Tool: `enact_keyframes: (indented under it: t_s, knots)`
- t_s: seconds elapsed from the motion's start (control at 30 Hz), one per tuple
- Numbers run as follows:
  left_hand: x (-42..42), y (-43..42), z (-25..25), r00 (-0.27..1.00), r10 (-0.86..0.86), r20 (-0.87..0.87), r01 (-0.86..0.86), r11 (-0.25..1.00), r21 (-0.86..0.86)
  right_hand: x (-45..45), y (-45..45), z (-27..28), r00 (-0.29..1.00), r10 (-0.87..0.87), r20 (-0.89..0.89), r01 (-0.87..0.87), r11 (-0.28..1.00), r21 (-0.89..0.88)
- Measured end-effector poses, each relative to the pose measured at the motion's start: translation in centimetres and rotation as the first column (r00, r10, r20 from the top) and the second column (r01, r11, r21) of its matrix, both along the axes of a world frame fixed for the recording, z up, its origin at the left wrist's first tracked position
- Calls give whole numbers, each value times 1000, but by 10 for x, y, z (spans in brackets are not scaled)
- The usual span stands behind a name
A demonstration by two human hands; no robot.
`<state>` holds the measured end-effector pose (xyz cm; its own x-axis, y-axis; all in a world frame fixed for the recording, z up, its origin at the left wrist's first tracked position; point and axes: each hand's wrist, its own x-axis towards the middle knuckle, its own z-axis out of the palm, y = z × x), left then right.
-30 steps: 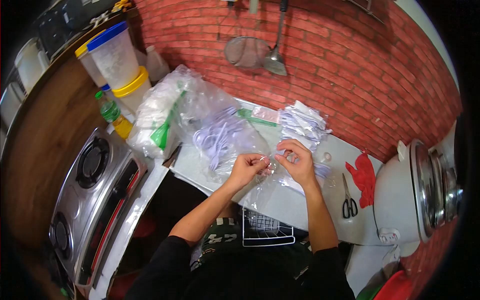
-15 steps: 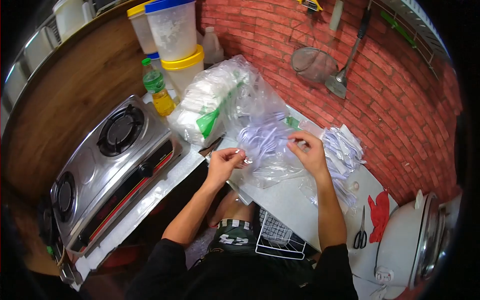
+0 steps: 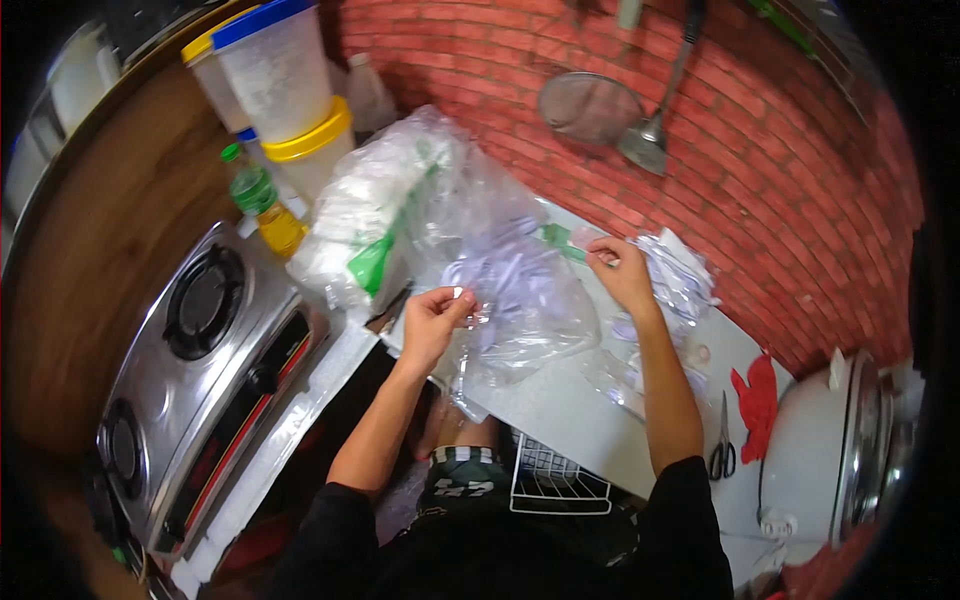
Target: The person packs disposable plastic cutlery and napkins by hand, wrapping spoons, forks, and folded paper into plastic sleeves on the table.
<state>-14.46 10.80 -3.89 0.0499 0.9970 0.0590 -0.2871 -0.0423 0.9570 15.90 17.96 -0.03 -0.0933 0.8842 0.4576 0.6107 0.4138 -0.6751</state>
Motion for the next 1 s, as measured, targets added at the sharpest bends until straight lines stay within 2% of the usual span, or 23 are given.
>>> enact_keyframes:
  t_s: [0.1, 0.17, 0.3, 0.33, 0.4, 0.43, 0.53, 0.57, 0.63, 0.73, 0.83, 1.0]
  knots:
    - [-20, -7, 7, 997, 65, -36, -66, 997, -28, -48, 0, 22, 997, 71, 27, -70, 997, -45]
    - [-39, -16, 7, 994, 110, -4, -110, 993, -40, -98, -4, 40, 985, 172, 28, -172, 985, 13]
    - [-85, -43, 7, 968, 248, 27, -246, 968, -46, -206, -16, 60, 800, 600, 33, -598, 791, 130]
    - [-97, -49, 4, 961, 278, 16, -277, 961, -23, -231, -16, 62, 785, 619, 32, -617, 775, 132]
    - [-117, -63, 3, 943, 331, 7, -331, 943, -22, -278, -11, 61, 672, 737, 73, -734, 651, 194]
    - [-126, -70, 4, 933, 359, -1, -359, 933, -20, -296, -6, 57, 657, 750, 73, -747, 635, 196]
    - [-145, -83, 0, 917, 398, -14, -399, 917, -21, -338, 7, 41, 728, 618, 295, -675, 722, 154]
    - [-149, -86, 0, 915, 403, -14, -403, 915, -23, -346, 9, 38, 726, 621, 296, -679, 715, 164]
    - [-154, -88, 2, 912, 410, -2, -410, 912, -2, -355, 12, 31, 710, 433, 555, -537, 843, 29]
    - [-157, -87, -3, 909, 416, 12, -416, 909, 18, -362, 11, 31, 708, 369, 602, -418, 906, -64]
    - [-162, -86, -13, 915, 404, -18, -403, 915, 19, -362, 22, 26, 653, 447, 612, -475, 871, -130]
    - [-163, -88, -9, 937, 328, 123, -335, 941, 42, -364, 10, 40, 673, 448, 589, -432, 884, -178]
